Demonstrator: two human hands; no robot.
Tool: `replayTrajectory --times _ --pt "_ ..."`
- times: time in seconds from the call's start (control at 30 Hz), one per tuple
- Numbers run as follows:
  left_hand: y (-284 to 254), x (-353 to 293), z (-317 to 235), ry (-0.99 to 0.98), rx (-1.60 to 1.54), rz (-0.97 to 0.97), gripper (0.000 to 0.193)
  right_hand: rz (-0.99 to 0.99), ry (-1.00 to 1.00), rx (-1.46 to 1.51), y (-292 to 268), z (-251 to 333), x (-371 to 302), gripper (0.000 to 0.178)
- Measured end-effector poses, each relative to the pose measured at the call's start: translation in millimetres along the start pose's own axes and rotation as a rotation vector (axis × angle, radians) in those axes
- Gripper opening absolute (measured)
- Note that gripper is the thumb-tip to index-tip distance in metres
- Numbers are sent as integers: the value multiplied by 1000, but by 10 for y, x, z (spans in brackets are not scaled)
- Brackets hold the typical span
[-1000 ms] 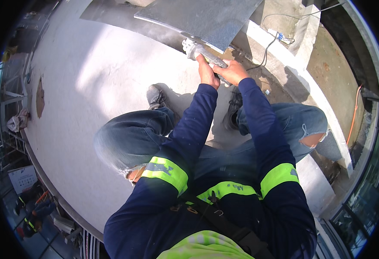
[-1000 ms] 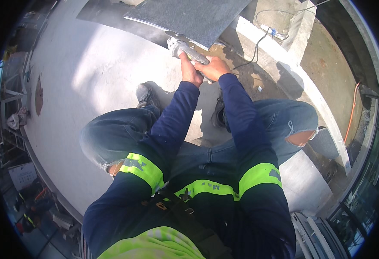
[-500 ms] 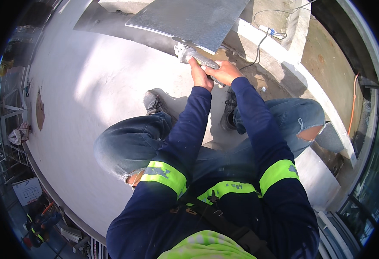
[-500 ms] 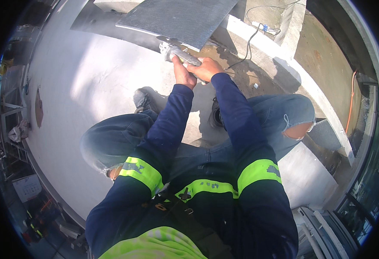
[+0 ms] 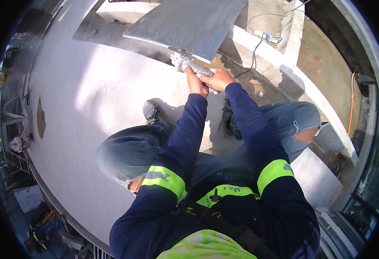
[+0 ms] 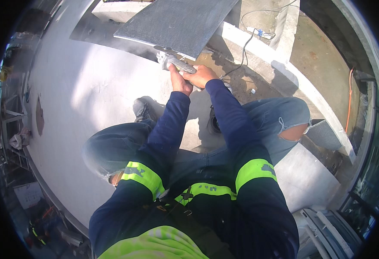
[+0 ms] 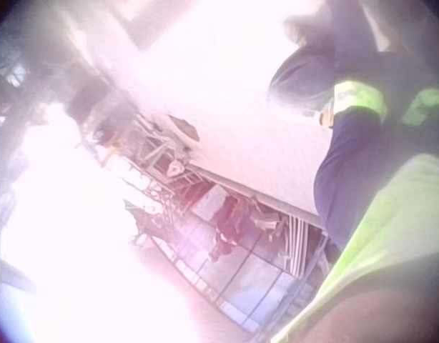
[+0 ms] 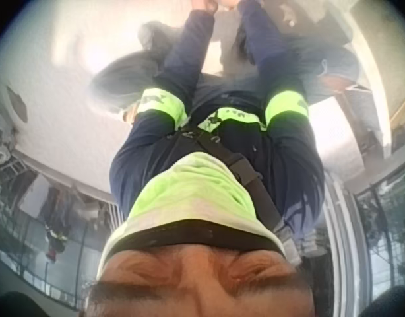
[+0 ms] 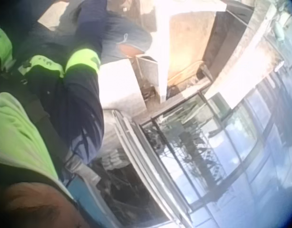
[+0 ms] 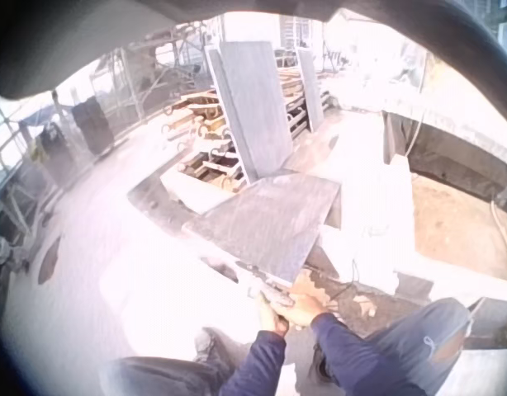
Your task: The person uses an angle grinder to cut a dark stone slab placed on a concrete ledge. The person holds the tool with both hands and moves it along the edge of the slab, generating dust as the cut progresses.
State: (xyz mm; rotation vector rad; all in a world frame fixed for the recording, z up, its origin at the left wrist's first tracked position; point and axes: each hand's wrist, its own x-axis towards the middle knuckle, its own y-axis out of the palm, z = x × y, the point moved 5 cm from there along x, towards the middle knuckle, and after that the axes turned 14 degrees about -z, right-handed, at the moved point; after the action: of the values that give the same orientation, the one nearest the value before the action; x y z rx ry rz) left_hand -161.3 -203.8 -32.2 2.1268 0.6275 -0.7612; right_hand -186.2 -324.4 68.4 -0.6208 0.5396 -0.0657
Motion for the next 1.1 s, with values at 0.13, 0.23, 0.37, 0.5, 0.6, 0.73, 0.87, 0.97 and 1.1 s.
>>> replayTrajectory --times 0.13,0.23,0.37,0.5,0.6,0.73,0.87,0.97,1.1 --pt "7 -21 -10 -12 -12 20 74 14 3 8 2 -6 -12 78" --pt "-7 -67 7 -19 -11 27 74 22 10 13 -21 -14 -56 80" --pt "-24 -152 43 -1 -9 12 76 26 7 -1 -75 -1 -144 84" --pt "-39 -181 61 -13 4 5 78 22 -1 -36 -135 25 -202 85" --pt "-19 -133 59 -11 2 12 79 37 32 -11 -108 27 -183 84" --pt "-33 -90 73 10 -6 17 77 44 20 9 -60 -2 -116 83" --pt "-35 -46 63 -35 -4 -16 75 20 27 1 -25 -23 -61 82" --pt "-6 -73 49 -8 -11 25 74 8 7 25 -29 -29 -65 88" --pt "-33 -125 71 13 -12 19 77 35 11 22 -46 -57 -106 91"
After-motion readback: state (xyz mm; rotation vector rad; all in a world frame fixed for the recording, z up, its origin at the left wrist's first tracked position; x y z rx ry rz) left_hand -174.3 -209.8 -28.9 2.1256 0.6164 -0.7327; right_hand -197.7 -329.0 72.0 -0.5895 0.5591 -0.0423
